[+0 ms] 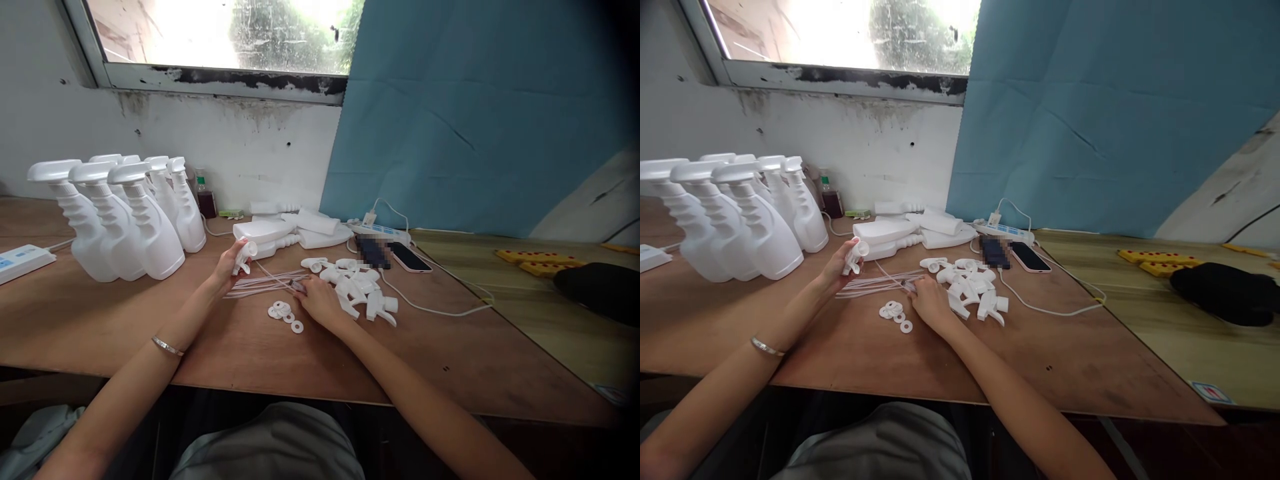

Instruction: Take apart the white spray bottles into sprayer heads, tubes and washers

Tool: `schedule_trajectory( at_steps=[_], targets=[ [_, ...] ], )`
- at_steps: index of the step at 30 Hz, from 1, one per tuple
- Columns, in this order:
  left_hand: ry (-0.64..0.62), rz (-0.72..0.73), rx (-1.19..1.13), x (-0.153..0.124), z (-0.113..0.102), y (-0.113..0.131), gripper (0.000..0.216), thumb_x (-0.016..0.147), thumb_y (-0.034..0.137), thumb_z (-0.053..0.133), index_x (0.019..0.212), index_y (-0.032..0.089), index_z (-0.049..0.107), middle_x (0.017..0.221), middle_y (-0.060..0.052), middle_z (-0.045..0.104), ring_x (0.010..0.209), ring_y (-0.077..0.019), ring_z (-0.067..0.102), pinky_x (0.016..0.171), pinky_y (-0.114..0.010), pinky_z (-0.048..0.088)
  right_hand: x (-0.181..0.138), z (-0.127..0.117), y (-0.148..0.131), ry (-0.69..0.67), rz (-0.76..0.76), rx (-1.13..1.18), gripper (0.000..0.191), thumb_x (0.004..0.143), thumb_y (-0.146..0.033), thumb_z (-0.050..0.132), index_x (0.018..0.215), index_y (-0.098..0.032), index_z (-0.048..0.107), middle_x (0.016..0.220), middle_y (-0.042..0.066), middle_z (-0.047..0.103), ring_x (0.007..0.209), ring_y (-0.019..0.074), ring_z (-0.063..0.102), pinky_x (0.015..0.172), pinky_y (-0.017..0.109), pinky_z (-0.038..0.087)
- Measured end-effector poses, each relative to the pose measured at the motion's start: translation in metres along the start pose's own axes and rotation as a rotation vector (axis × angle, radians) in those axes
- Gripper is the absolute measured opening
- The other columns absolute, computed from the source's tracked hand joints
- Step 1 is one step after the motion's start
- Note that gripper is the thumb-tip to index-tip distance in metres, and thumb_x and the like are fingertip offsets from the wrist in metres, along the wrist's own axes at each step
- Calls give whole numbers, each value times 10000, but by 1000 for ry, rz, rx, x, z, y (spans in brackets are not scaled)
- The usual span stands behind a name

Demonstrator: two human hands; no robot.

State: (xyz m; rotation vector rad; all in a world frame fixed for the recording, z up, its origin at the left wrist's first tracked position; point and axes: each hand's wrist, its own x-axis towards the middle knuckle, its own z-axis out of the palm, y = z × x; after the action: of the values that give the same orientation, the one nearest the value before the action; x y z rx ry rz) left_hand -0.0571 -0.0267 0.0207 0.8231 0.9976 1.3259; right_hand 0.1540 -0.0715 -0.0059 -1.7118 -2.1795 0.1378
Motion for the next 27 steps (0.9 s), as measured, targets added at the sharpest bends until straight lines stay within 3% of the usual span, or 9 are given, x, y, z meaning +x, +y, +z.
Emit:
schedule_trajectory(
  at_steps=[6, 12, 20, 27],
  targets=[
    [-83, 29, -135, -6, 2, 6, 273, 712, 420, 555, 668, 169, 458, 453, 39, 510, 320, -64, 430, 303, -154, 312, -2, -6, -1, 31, -15, -131, 159, 831, -230, 460, 842, -170, 607, 912, 78, 593, 798, 197, 580, 606, 260, 362],
    [-187, -15, -194, -11, 4, 6, 308, 742, 451, 517, 647, 162, 469, 437, 39, 498, 303, -60, 396, 315, -166, 306, -4, -10, -5, 47, -89, -156, 221, 872, -316, 415, 885, -219, 613, 977, 34, 568, 776, 150, 571, 591, 241, 349],
    [-265, -65, -173, -13, 6, 1, 303, 737, 435, 548, 673, 141, 504, 473, 22, 510, 331, -60, 419, 337, -163, 320, -1, 5, -2, 28, -75, -175, 199, 857, -271, 432, 899, -236, 622, 924, 30, 597, 771, 176, 591, 597, 255, 369],
    [-342, -167, -81, -15, 10, -2, 338, 776, 467, 491, 683, 143, 517, 456, 34, 459, 321, -50, 371, 309, -145, 277, -2, 3, -6, 103, -45, -114, 291, 808, -187, 460, 1086, -215, 542, 1005, 58, 589, 810, 202, 590, 643, 279, 413]
  ],
)
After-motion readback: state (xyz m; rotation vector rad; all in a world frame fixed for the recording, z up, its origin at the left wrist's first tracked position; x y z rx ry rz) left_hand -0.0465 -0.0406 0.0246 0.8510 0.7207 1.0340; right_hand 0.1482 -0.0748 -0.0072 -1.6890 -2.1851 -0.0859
